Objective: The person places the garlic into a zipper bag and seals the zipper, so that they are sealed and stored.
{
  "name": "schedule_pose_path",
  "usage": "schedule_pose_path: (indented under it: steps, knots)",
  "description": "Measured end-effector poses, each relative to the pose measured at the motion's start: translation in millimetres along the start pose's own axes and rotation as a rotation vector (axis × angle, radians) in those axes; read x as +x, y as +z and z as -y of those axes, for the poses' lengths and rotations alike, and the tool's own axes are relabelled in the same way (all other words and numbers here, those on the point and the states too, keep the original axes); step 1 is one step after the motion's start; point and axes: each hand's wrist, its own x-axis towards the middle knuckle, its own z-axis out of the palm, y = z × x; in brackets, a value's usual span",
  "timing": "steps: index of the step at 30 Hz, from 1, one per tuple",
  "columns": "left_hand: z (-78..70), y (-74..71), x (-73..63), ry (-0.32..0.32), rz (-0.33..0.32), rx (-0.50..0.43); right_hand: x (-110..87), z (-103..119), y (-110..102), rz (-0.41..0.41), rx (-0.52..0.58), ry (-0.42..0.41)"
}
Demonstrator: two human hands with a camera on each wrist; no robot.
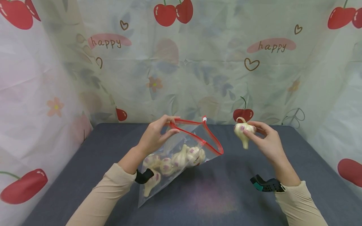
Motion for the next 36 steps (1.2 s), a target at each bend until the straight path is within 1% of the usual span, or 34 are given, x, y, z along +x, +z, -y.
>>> schedule_pose_path:
  steps: [12,18,24,36]
  knots:
    - [0.2,0.0,-0.1,0.005,-0.004,0.009,-3.5,15,2,0.053,0.03,-0.037]
    - [-0.4,0.2,0.2,-0.009,-0.001,0.015,-5.0,20,4,0.074,0.074,-0.069]
    - [0.0,0.7,0.1,-0.009,0.002,0.019,-6.9,26,7,0.1,0.134,-0.112]
    - [1.8,1.8,-0.3,-0.017,0.002,0.014,-9.6,34,13,0.128,0.177,-0.173]
